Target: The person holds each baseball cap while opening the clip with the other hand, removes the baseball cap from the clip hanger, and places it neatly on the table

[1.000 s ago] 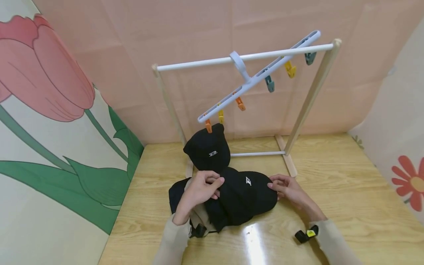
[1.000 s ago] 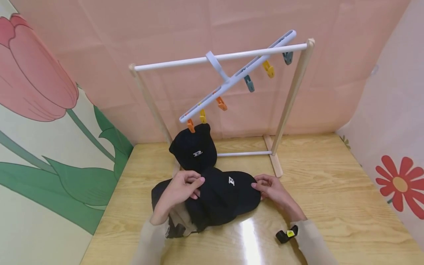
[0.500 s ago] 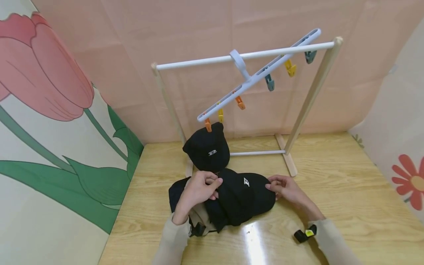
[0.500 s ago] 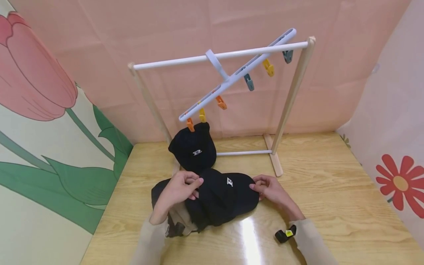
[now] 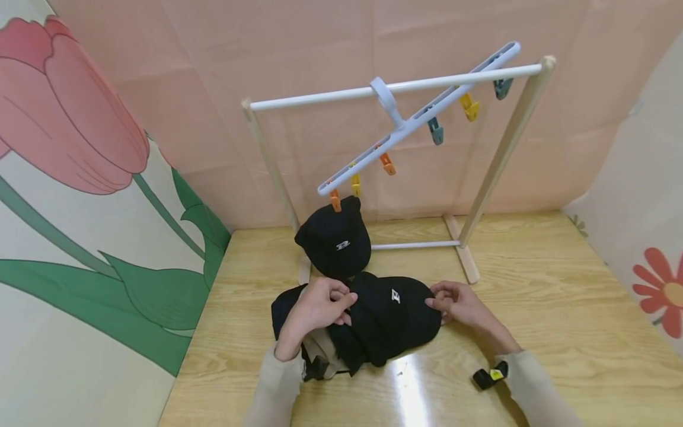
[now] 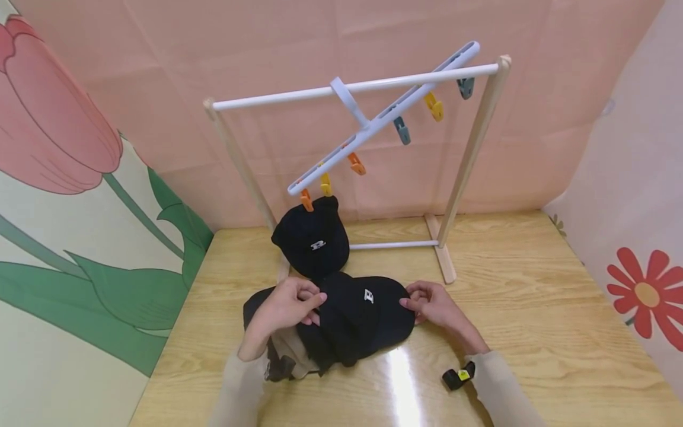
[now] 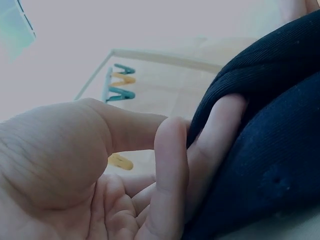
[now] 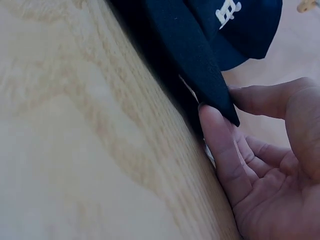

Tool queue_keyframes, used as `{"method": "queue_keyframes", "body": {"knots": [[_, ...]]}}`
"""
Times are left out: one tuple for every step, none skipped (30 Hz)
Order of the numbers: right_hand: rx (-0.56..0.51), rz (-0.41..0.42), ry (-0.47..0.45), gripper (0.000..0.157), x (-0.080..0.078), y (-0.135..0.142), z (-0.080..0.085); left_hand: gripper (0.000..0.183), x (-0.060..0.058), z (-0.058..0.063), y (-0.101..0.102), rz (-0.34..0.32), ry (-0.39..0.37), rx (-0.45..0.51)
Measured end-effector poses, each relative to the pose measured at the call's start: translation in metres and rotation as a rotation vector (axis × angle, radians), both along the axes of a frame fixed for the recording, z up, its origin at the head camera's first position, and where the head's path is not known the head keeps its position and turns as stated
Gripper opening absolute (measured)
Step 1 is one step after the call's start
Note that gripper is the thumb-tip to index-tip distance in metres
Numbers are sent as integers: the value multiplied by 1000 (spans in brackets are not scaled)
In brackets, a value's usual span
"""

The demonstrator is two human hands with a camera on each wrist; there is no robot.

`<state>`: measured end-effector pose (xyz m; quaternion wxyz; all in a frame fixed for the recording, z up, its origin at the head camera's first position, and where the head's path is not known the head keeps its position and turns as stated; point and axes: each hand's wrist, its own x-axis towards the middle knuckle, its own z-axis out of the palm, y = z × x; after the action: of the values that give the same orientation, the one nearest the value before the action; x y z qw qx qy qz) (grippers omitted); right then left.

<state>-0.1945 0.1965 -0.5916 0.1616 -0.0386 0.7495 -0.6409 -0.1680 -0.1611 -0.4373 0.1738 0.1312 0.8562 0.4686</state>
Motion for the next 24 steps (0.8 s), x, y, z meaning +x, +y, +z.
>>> {"method": "queue_keyframes", "body": {"knots": [[5, 0, 0, 48, 0, 0, 0, 17, 0, 1, 0, -3, -6, -2], [10, 1, 2, 48, 0, 0, 1, 17, 0, 1, -1, -3, -14, -5], [16, 3, 3, 48, -1, 0, 1, 17, -1, 1, -1, -2, -21, -7], [22, 6, 5, 48, -1, 0, 1, 17, -1, 1, -1, -1, -27, -6], [29, 8, 6, 48, -1, 0, 1, 17, -1, 1, -2, -1, -32, -5], [33, 11, 8, 47, -1, 0, 1, 17, -1, 1, -2, 1, -38, -4], [37, 13, 9, 47, -2, 0, 1, 17, -2, 0, -3, 2, -44, -2], [42, 15, 11, 46, -2, 0, 1, 17, -2, 0, -3, 2, -50, -1], [47, 18, 15, 46, -2, 0, 1, 16, -2, 0, -3, 4, -55, -1], [51, 20, 18, 45, -2, 0, 1, 16, -2, 0, -4, 3, -58, -3], [55, 21, 22, 44, -2, 0, 1, 15, -2, -1, -4, 1, -60, -3], [59, 21, 26, 44, -2, -1, 2, 15, -3, -1, -4, 0, -63, -3], [67, 23, 33, 43, -2, -1, 2, 14, -2, -1, -4, -4, -66, -1], [74, 24, 38, 43, -2, -1, 2, 14, -2, -1, -4, -7, -68, 0], [82, 26, 44, 42, -1, -1, 2, 14, -2, 0, -4, -10, -69, 0], [90, 25, 47, 41, -1, -1, 2, 14, -2, 0, -4, -12, -71, -2], [100, 27, 53, 40, -1, -1, 2, 14, -1, 0, -4, -11, -73, -3], [110, 27, 57, 39, -1, -1, 2, 14, -1, 0, -4, -8, -76, -6], [119, 28, 62, 38, 0, -1, 2, 14, 0, 0, -4, -5, -79, -9], [122, 28, 63, 37, 0, -1, 2, 14, 0, 1, -4, -1, -81, -15], [127, 29, 64, 36, 0, -1, 2, 14, 0, 1, -4, 6, -85, -22], [131, 29, 65, 36, 0, -1, 2, 14, 0, 1, -4, 12, -90, -29], [133, 31, 67, 35, 0, -1, 1, 14, 1, 2, -4, 17, -94, -34], [133, 31, 69, 35, 0, 0, 1, 14, 1, 2, -4, 22, -98, -40]]}}
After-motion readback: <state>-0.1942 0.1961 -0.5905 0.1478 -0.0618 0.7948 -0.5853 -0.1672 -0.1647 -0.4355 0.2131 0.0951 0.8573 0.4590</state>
